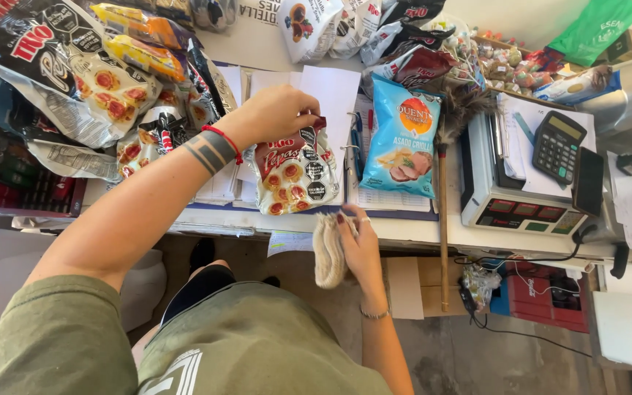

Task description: The person cleans various packages of food products using a cloth, including bags of cookies and chips.

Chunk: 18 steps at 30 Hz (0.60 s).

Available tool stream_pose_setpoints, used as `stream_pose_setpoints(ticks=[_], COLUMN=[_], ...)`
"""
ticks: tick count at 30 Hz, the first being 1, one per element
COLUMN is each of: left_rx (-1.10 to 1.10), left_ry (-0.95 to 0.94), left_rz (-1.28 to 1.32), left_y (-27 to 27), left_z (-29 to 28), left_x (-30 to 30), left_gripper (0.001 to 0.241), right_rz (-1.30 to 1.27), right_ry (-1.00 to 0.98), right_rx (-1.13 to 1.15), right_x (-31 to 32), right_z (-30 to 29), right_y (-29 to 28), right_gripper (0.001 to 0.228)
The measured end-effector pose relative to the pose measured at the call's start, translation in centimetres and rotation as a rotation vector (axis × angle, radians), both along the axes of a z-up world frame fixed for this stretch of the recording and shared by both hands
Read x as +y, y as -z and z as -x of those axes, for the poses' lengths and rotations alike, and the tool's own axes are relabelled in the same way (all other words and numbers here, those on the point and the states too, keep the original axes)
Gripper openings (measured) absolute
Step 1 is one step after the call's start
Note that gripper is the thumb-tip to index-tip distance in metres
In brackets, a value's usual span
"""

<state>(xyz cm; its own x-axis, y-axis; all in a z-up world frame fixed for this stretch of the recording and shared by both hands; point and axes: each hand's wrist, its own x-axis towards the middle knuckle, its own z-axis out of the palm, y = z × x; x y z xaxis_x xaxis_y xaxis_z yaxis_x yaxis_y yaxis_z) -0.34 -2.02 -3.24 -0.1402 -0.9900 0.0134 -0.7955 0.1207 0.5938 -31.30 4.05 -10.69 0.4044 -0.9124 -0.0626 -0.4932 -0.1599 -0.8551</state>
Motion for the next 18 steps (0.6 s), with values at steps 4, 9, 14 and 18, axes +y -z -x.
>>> stream_pose_setpoints(ticks=[4,9,14,18], left_rx=[0.048,-0.083,0.167,0.306], left_ry=[-0.023,-0.022,-0.095,-0.137], left_rz=[0.130,0.233,0.314,0.297], left_y=[0.8,2.9,3.2,2.0], left_z=[0.9,0.9,0.7,1.4], left_x=[-0.6,-1.7,-0.5,1.4], left_gripper=[0.010,0.005,0.003,0.002], right_rz=[-0.011,0.036,-0.022,0.027], right_ry=[-0.005,0.042,0.044,-0.052], right_rx=[0.012,0.000,-0.215,-0.207], right_x=[-1.9,-2.7,-1.1,-1.8], right_z=[-2.0,-2.4,-2.2,-2.6], right_y=[2.0,4.4,6.9,8.5], right_gripper=[0.037,0.034,0.038,0.039])
